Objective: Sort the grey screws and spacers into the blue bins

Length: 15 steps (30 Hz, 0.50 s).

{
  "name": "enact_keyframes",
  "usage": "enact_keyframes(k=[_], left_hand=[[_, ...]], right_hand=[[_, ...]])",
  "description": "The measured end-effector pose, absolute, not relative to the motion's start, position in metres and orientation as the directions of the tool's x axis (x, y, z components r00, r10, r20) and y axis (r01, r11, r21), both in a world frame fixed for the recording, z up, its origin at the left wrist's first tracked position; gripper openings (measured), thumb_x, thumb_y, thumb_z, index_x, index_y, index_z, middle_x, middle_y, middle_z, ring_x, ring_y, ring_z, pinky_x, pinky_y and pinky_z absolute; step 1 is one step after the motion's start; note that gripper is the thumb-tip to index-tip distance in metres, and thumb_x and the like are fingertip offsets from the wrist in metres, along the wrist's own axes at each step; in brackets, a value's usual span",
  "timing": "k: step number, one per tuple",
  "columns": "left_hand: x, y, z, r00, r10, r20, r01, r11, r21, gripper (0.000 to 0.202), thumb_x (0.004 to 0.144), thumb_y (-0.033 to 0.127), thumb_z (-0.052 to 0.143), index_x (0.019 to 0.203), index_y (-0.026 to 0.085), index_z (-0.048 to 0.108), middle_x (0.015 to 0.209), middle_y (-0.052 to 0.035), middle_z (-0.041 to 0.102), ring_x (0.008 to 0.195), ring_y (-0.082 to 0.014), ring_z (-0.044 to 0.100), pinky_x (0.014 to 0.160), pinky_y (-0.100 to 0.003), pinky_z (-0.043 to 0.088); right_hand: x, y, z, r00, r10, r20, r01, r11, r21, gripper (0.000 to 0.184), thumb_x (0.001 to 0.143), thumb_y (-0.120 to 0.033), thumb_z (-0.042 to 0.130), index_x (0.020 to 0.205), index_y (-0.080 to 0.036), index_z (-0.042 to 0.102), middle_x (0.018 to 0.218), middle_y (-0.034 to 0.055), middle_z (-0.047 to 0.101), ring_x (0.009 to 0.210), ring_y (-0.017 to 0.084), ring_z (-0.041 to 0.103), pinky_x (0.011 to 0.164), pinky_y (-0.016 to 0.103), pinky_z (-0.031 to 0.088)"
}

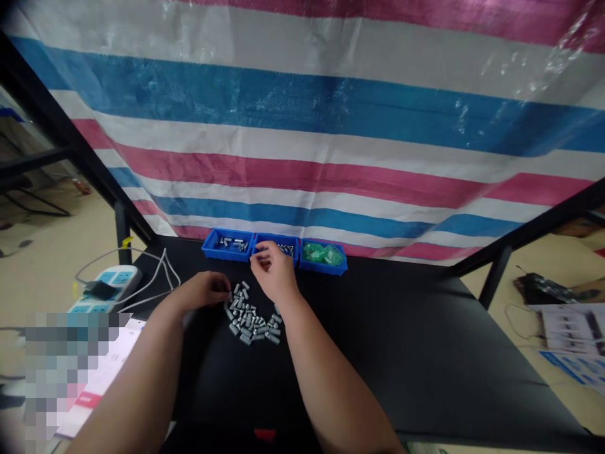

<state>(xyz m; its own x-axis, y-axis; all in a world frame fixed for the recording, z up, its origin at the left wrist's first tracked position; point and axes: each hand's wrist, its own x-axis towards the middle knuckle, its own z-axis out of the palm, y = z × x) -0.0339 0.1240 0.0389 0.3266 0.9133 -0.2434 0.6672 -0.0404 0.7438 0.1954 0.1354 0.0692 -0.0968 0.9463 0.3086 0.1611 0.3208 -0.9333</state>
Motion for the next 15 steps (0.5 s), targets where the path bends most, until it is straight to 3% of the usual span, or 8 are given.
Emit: enact_keyframes(k=[3, 5, 8, 10, 13, 15], left_hand=[[-0.031, 0.124, 0.039, 0.299, 0.921, -0.251, 0.704, -0.035, 0.71, 0.016, 0.074, 0.034, 0.066, 0.084, 0.022, 0.072, 0.061, -0.0004, 0.069, 0.055, -0.0191, 0.065, 0.056, -0.027, 0.044], [-0.031, 0.124, 0.04, 0.266, 0.936, -0.231, 0.728, -0.038, 0.684, 0.014, 0.073, 0.029, 0.065, 0.081, 0.022, 0.074, 0.061, -0.0009, 0.069, 0.057, -0.0193, 0.065, 0.058, -0.027, 0.044], [-0.031, 0.125, 0.042, 0.198, 0.976, -0.088, 0.757, -0.095, 0.646, 0.013, 0.069, 0.022, 0.065, 0.077, 0.021, 0.075, 0.066, -0.0027, 0.071, 0.063, -0.0192, 0.064, 0.062, -0.029, 0.044], [-0.028, 0.126, 0.043, 0.165, 0.986, 0.016, 0.718, -0.131, 0.683, 0.013, 0.071, 0.022, 0.065, 0.079, 0.02, 0.075, 0.073, -0.0037, 0.072, 0.068, -0.0186, 0.064, 0.065, -0.029, 0.046], [-0.011, 0.124, 0.043, 0.175, 0.979, 0.103, 0.515, -0.18, 0.838, 0.018, 0.079, 0.032, 0.067, 0.088, 0.017, 0.075, 0.078, -0.0045, 0.073, 0.069, -0.0169, 0.064, 0.066, -0.027, 0.048], [0.004, 0.121, 0.042, 0.228, 0.962, 0.148, 0.365, -0.225, 0.903, 0.023, 0.082, 0.037, 0.069, 0.091, 0.016, 0.075, 0.078, -0.0045, 0.073, 0.068, -0.0154, 0.063, 0.064, -0.026, 0.047]], right_hand=[[0.208, 0.122, 0.054, -0.12, 0.941, 0.315, 0.311, 0.337, -0.888, 0.01, 0.087, -0.032, 0.064, 0.09, -0.022, 0.065, 0.076, 0.003, 0.068, 0.066, 0.017, 0.065, 0.06, 0.028, 0.054], [0.22, 0.115, 0.038, -0.137, 0.941, 0.311, 0.387, 0.34, -0.857, 0.011, 0.087, -0.033, 0.063, 0.086, -0.022, 0.066, 0.073, 0.0027, 0.066, 0.063, 0.017, 0.063, 0.059, 0.028, 0.052], [0.233, 0.113, 0.019, -0.15, 0.946, 0.286, 0.439, 0.323, -0.838, 0.015, 0.088, -0.035, 0.062, 0.089, -0.021, 0.068, 0.071, 0.0027, 0.065, 0.061, 0.016, 0.059, 0.059, 0.028, 0.051], [0.235, 0.115, 0.014, -0.153, 0.946, 0.287, 0.423, 0.325, -0.846, 0.021, 0.089, -0.038, 0.063, 0.098, -0.021, 0.07, 0.075, 0.0036, 0.066, 0.063, 0.017, 0.06, 0.06, 0.029, 0.051], [0.231, 0.117, 0.013, -0.168, 0.95, 0.264, 0.281, 0.302, -0.911, 0.033, 0.09, -0.044, 0.064, 0.115, -0.022, 0.067, 0.084, 0.0049, 0.069, 0.07, 0.018, 0.065, 0.064, 0.03, 0.054], [0.225, 0.116, 0.013, -0.201, 0.955, 0.22, 0.159, 0.254, -0.954, 0.033, 0.09, -0.047, 0.064, 0.113, -0.023, 0.065, 0.085, 0.0042, 0.069, 0.071, 0.018, 0.066, 0.065, 0.03, 0.056]])
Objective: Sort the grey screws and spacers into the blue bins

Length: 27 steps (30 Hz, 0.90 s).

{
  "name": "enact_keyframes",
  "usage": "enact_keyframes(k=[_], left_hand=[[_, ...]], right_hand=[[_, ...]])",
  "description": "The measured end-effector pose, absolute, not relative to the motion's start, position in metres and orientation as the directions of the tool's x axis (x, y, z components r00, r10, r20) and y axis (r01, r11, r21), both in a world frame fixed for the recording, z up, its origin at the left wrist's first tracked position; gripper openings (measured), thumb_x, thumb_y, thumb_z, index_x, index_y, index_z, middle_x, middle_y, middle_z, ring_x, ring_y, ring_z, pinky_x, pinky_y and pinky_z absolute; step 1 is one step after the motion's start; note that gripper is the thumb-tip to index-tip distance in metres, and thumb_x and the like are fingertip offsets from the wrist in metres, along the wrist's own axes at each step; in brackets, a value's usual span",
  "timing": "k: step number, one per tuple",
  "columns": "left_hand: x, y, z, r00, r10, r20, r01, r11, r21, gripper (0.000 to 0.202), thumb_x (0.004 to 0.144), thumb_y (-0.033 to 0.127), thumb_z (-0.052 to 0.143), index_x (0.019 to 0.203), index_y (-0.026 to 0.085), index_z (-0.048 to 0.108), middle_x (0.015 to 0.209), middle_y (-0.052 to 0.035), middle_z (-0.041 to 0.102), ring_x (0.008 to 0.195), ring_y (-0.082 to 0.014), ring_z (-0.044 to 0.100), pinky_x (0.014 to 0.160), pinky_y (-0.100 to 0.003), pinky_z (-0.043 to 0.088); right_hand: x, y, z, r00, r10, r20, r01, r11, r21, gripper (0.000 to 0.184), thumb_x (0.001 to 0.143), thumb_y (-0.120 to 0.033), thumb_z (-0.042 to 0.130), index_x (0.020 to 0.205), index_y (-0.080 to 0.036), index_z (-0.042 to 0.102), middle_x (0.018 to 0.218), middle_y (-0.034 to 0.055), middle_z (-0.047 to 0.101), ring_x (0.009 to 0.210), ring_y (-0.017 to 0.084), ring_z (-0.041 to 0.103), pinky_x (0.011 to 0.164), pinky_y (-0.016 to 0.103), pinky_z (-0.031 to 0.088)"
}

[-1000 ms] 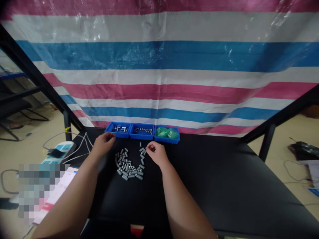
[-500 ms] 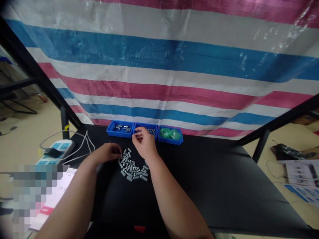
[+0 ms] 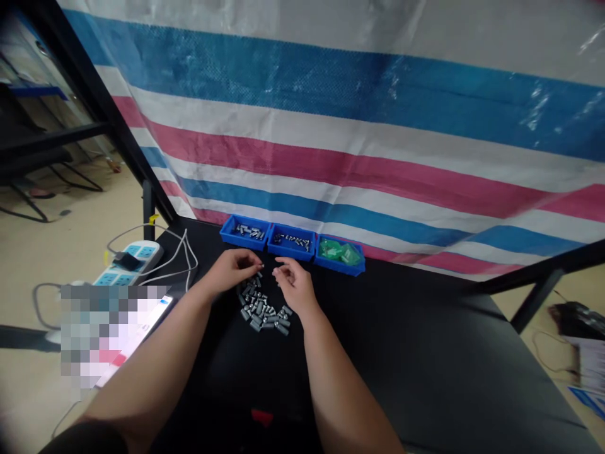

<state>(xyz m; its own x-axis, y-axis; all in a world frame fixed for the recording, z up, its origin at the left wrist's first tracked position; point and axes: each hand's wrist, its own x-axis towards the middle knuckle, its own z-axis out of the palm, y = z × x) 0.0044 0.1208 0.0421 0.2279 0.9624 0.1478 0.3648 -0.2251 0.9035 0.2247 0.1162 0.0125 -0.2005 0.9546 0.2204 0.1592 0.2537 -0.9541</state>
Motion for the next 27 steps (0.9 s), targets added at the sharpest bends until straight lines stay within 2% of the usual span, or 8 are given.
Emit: enact_keyframes(k=[4, 9, 14, 18, 21, 23, 24, 27], left_hand=[[0.029, 0.116, 0.038, 0.312, 0.93, 0.195, 0.26, -0.281, 0.924, 0.024, 0.084, 0.038, 0.072, 0.092, 0.016, 0.077, 0.075, -0.0034, 0.071, 0.065, -0.0123, 0.059, 0.061, -0.023, 0.043], [0.035, 0.114, 0.035, 0.331, 0.927, 0.175, 0.259, -0.267, 0.928, 0.027, 0.084, 0.041, 0.073, 0.09, 0.015, 0.077, 0.074, -0.0034, 0.072, 0.065, -0.0122, 0.059, 0.061, -0.023, 0.043], [0.021, 0.12, 0.034, 0.346, 0.927, 0.145, 0.406, -0.287, 0.867, 0.026, 0.084, 0.041, 0.07, 0.093, 0.017, 0.074, 0.081, -0.0035, 0.074, 0.071, -0.0147, 0.063, 0.066, -0.025, 0.046], [-0.003, 0.13, 0.031, 0.189, 0.973, 0.128, 0.63, -0.221, 0.744, 0.023, 0.087, 0.037, 0.06, 0.091, 0.018, 0.072, 0.081, -0.0026, 0.073, 0.069, -0.0157, 0.062, 0.065, -0.027, 0.044], [-0.016, 0.135, 0.028, 0.14, 0.986, 0.089, 0.707, -0.162, 0.689, 0.022, 0.084, 0.036, 0.06, 0.092, 0.019, 0.072, 0.081, -0.0019, 0.073, 0.072, -0.0173, 0.063, 0.068, -0.028, 0.045], [-0.02, 0.135, 0.027, 0.18, 0.983, 0.046, 0.711, -0.162, 0.685, 0.024, 0.082, 0.035, 0.061, 0.096, 0.02, 0.073, 0.083, -0.0015, 0.073, 0.073, -0.0177, 0.064, 0.069, -0.029, 0.046], [-0.021, 0.134, 0.027, 0.214, 0.977, 0.02, 0.706, -0.168, 0.688, 0.025, 0.081, 0.035, 0.062, 0.098, 0.021, 0.073, 0.083, -0.0013, 0.074, 0.073, -0.0177, 0.065, 0.069, -0.029, 0.046], [-0.018, 0.131, 0.027, 0.291, 0.955, -0.047, 0.71, -0.183, 0.68, 0.029, 0.079, 0.036, 0.065, 0.102, 0.021, 0.074, 0.086, -0.002, 0.075, 0.075, -0.0183, 0.067, 0.068, -0.029, 0.046]], right_hand=[[0.218, 0.115, 0.013, -0.202, 0.967, 0.153, 0.018, 0.16, -0.987, 0.026, 0.085, -0.046, 0.07, 0.086, -0.022, 0.061, 0.074, -0.001, 0.063, 0.059, 0.013, 0.061, 0.059, 0.027, 0.054], [0.224, 0.115, 0.018, -0.33, 0.941, -0.074, -0.128, -0.122, -0.984, 0.028, 0.077, -0.044, 0.075, 0.086, -0.022, 0.06, 0.067, -0.004, 0.062, 0.053, 0.012, 0.058, 0.049, 0.025, 0.052], [0.23, 0.118, 0.017, -0.263, 0.957, -0.119, -0.134, -0.158, -0.978, 0.023, 0.071, -0.034, 0.078, 0.075, -0.02, 0.06, 0.058, -0.0056, 0.06, 0.045, 0.01, 0.055, 0.043, 0.022, 0.049], [0.226, 0.126, 0.019, -0.03, 0.999, -0.018, -0.299, -0.027, -0.954, 0.028, 0.069, -0.038, 0.084, 0.081, -0.021, 0.064, 0.068, -0.0015, 0.069, 0.059, 0.014, 0.066, 0.058, 0.029, 0.06], [0.224, 0.131, 0.022, 0.049, 0.995, 0.092, -0.426, 0.104, -0.899, 0.044, 0.071, -0.04, 0.085, 0.108, -0.024, 0.067, 0.099, 0.0044, 0.077, 0.089, 0.02, 0.073, 0.083, 0.038, 0.061], [0.225, 0.133, 0.02, 0.027, 0.994, 0.109, -0.385, 0.111, -0.916, 0.052, 0.074, -0.04, 0.082, 0.121, -0.025, 0.065, 0.108, 0.0061, 0.076, 0.092, 0.022, 0.073, 0.084, 0.04, 0.06], [0.227, 0.133, 0.019, 0.015, 0.994, 0.108, -0.31, 0.108, -0.944, 0.048, 0.076, -0.041, 0.079, 0.119, -0.024, 0.066, 0.104, 0.006, 0.076, 0.087, 0.021, 0.073, 0.079, 0.038, 0.06], [0.236, 0.132, 0.01, 0.007, 0.988, 0.153, 0.084, 0.152, -0.985, 0.024, 0.082, -0.038, 0.069, 0.098, -0.02, 0.072, 0.082, 0.0036, 0.072, 0.07, 0.018, 0.066, 0.067, 0.033, 0.054]])
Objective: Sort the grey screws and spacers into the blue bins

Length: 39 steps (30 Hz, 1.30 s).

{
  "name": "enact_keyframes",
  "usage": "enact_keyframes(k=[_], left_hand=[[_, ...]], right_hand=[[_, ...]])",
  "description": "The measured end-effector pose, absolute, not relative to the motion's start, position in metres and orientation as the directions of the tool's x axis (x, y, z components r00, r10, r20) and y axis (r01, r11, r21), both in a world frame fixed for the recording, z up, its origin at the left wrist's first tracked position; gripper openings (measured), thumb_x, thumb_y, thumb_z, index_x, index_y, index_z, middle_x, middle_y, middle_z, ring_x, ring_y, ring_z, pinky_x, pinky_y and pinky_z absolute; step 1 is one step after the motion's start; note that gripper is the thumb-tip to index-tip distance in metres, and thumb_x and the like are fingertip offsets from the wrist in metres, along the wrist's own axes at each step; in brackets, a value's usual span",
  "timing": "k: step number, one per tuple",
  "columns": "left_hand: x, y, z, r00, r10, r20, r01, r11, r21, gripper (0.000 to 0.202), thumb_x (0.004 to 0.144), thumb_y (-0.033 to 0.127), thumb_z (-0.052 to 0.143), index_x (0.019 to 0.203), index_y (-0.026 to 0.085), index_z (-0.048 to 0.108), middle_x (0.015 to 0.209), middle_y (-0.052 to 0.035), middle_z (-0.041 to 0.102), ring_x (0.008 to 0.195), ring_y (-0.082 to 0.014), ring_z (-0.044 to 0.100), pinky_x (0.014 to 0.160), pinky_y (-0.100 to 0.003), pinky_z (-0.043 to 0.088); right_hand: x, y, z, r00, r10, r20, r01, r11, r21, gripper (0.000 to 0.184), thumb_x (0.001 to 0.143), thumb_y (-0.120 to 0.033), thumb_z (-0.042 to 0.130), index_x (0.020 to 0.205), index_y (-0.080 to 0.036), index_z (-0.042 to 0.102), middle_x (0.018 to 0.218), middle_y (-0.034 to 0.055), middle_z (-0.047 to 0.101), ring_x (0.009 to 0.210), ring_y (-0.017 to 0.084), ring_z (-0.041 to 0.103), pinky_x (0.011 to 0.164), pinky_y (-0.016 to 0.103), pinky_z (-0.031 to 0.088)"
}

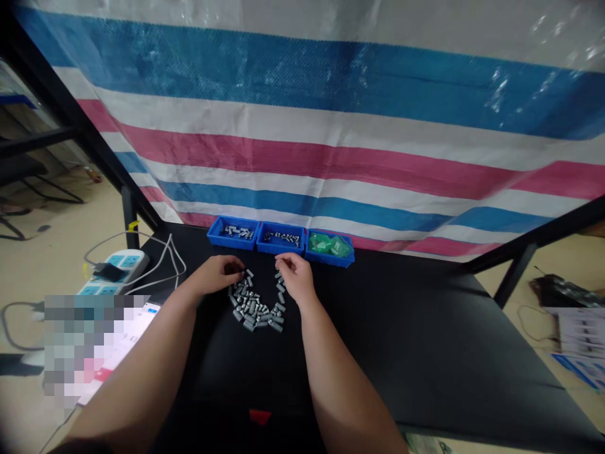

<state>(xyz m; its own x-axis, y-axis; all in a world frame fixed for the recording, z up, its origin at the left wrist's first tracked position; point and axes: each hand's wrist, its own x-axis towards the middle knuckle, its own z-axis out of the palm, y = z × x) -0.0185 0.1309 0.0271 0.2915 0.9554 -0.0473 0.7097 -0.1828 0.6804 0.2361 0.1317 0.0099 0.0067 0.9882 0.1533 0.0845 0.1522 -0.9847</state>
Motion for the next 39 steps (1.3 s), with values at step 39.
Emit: enact_keyframes(k=[39], left_hand=[[0.004, 0.158, 0.024, -0.184, 0.982, -0.049, -0.4, -0.029, 0.916, 0.074, 0.086, 0.027, 0.068, 0.152, 0.027, 0.034, 0.105, -0.0084, 0.075, 0.074, -0.0159, 0.074, 0.069, -0.028, 0.058]], right_hand=[[0.227, 0.135, -0.003, 0.034, 0.938, 0.345, 0.584, 0.261, -0.768, 0.007, 0.078, -0.027, 0.058, 0.082, -0.022, 0.062, 0.058, -0.0056, 0.05, 0.055, 0.014, 0.05, 0.062, 0.027, 0.042]])
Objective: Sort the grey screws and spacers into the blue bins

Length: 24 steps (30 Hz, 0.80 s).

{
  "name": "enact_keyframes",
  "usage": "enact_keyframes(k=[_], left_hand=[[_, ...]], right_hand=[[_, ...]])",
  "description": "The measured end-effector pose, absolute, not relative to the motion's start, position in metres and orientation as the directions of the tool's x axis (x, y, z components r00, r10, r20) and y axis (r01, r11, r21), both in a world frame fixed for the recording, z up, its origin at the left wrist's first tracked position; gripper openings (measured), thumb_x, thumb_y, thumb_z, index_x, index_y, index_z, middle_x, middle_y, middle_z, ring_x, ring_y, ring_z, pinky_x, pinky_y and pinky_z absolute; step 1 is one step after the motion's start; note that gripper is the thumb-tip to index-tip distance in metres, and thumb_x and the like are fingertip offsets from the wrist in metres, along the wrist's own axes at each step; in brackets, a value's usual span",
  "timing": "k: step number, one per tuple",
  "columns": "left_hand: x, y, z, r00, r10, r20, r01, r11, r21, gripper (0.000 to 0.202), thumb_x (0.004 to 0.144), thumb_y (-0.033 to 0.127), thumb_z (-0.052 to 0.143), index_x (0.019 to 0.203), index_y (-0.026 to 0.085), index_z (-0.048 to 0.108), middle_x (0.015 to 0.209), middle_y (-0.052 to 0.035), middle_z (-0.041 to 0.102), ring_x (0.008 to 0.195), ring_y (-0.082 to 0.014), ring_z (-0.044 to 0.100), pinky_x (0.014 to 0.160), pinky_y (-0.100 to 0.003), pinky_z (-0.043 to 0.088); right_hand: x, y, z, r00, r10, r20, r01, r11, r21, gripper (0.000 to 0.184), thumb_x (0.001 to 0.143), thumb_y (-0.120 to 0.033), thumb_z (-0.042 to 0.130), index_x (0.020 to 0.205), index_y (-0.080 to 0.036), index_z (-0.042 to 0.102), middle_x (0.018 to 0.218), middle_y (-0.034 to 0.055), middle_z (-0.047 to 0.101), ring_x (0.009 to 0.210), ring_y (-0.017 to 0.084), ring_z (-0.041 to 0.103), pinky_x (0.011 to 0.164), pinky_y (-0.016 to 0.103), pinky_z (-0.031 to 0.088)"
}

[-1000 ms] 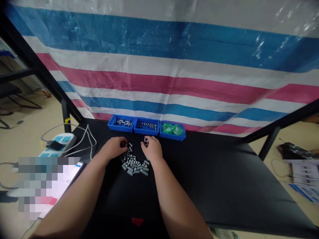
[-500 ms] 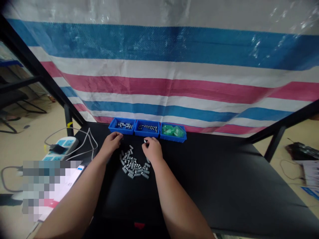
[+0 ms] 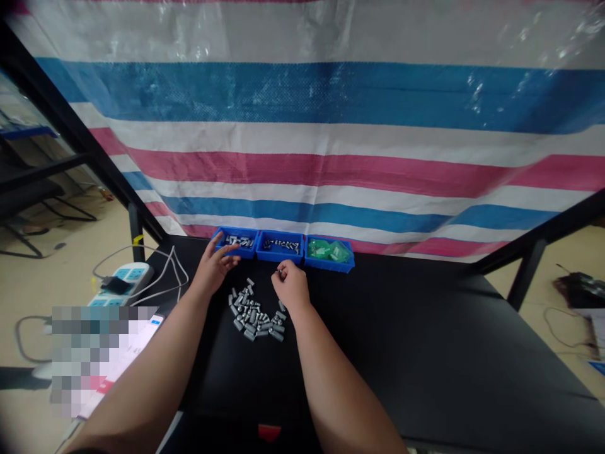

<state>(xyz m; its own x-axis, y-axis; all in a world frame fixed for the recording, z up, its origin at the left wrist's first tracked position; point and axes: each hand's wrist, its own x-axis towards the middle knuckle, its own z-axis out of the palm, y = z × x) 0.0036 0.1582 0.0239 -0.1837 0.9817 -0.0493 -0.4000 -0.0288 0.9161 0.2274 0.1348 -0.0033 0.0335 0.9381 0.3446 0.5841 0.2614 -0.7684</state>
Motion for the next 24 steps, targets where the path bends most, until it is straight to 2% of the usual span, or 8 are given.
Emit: enact_keyframes(k=[3, 6, 8, 12, 15, 17, 19, 24], left_hand=[[-0.002, 0.158, 0.014, -0.256, 0.966, -0.024, -0.001, 0.024, 1.0, 0.07, 0.09, 0.033, 0.059, 0.154, 0.026, 0.033, 0.086, -0.0027, 0.072, 0.056, -0.0139, 0.066, 0.058, -0.027, 0.054], [-0.007, 0.158, 0.007, -0.263, 0.957, 0.121, 0.456, 0.013, 0.89, 0.054, 0.088, 0.035, 0.059, 0.141, 0.023, 0.054, 0.093, -0.0035, 0.069, 0.061, -0.014, 0.064, 0.07, -0.031, 0.057], [-0.009, 0.157, 0.005, -0.255, 0.943, 0.213, 0.61, -0.014, 0.793, 0.048, 0.088, 0.034, 0.059, 0.134, 0.02, 0.062, 0.103, -0.0074, 0.065, 0.068, -0.0146, 0.064, 0.082, -0.034, 0.057], [-0.008, 0.155, 0.007, -0.276, 0.926, 0.257, 0.651, -0.016, 0.759, 0.046, 0.09, 0.032, 0.059, 0.134, 0.02, 0.063, 0.114, -0.011, 0.056, 0.068, -0.0135, 0.061, 0.092, -0.038, 0.055], [-0.007, 0.152, 0.008, -0.256, 0.934, 0.25, 0.644, -0.028, 0.764, 0.046, 0.09, 0.03, 0.06, 0.135, 0.021, 0.063, 0.114, -0.0103, 0.053, 0.069, -0.0134, 0.062, 0.092, -0.037, 0.055], [-0.008, 0.151, 0.007, -0.241, 0.938, 0.248, 0.642, -0.038, 0.766, 0.047, 0.09, 0.03, 0.06, 0.136, 0.02, 0.062, 0.114, -0.0102, 0.053, 0.069, -0.0132, 0.062, 0.092, -0.037, 0.055], [-0.008, 0.151, 0.006, -0.231, 0.941, 0.248, 0.643, -0.044, 0.764, 0.047, 0.09, 0.029, 0.059, 0.136, 0.02, 0.062, 0.114, -0.0101, 0.052, 0.069, -0.0128, 0.062, 0.092, -0.037, 0.055], [-0.008, 0.15, 0.006, -0.229, 0.943, 0.24, 0.651, -0.035, 0.758, 0.049, 0.088, 0.03, 0.061, 0.136, 0.021, 0.061, 0.116, -0.01, 0.053, 0.068, -0.012, 0.062, 0.091, -0.035, 0.055]], right_hand=[[0.229, 0.13, 0.003, 0.038, 0.937, 0.346, 0.56, 0.267, -0.785, 0.006, 0.079, -0.028, 0.059, 0.08, -0.023, 0.061, 0.056, -0.0059, 0.051, 0.053, 0.014, 0.05, 0.061, 0.026, 0.043], [0.23, 0.126, 0.007, 0.012, 0.94, 0.342, 0.548, 0.28, -0.788, 0.007, 0.081, -0.03, 0.06, 0.08, -0.023, 0.062, 0.056, -0.0057, 0.052, 0.052, 0.014, 0.051, 0.06, 0.026, 0.044], [0.228, 0.126, 0.009, -0.013, 0.944, 0.329, 0.542, 0.283, -0.791, 0.009, 0.081, -0.031, 0.062, 0.077, -0.023, 0.063, 0.055, -0.0055, 0.054, 0.051, 0.013, 0.052, 0.059, 0.025, 0.044], [0.211, 0.131, 0.013, -0.028, 0.967, 0.253, 0.392, 0.244, -0.887, 0.015, 0.081, -0.037, 0.066, 0.079, -0.022, 0.065, 0.061, -0.0018, 0.062, 0.056, 0.016, 0.059, 0.06, 0.028, 0.05], [0.194, 0.137, 0.014, -0.123, 0.972, 0.198, 0.02, 0.202, -0.979, 0.032, 0.081, -0.042, 0.069, 0.107, -0.023, 0.065, 0.095, 0.0062, 0.076, 0.083, 0.021, 0.073, 0.073, 0.034, 0.059], [0.188, 0.139, 0.011, -0.194, 0.957, 0.216, -0.123, 0.195, -0.973, 0.041, 0.081, -0.041, 0.072, 0.117, -0.024, 0.062, 0.119, 0.0095, 0.073, 0.103, 0.023, 0.072, 0.088, 0.039, 0.059], [0.189, 0.139, 0.005, -0.197, 0.954, 0.227, -0.096, 0.212, -0.973, 0.034, 0.082, -0.039, 0.072, 0.111, -0.022, 0.064, 0.12, 0.01, 0.072, 0.105, 0.022, 0.071, 0.093, 0.039, 0.057], [0.202, 0.134, -0.005, -0.083, 0.958, 0.275, 0.278, 0.287, -0.917, 0.018, 0.085, -0.03, 0.063, 0.098, -0.019, 0.068, 0.093, 0.006, 0.072, 0.079, 0.018, 0.068, 0.075, 0.032, 0.057]])
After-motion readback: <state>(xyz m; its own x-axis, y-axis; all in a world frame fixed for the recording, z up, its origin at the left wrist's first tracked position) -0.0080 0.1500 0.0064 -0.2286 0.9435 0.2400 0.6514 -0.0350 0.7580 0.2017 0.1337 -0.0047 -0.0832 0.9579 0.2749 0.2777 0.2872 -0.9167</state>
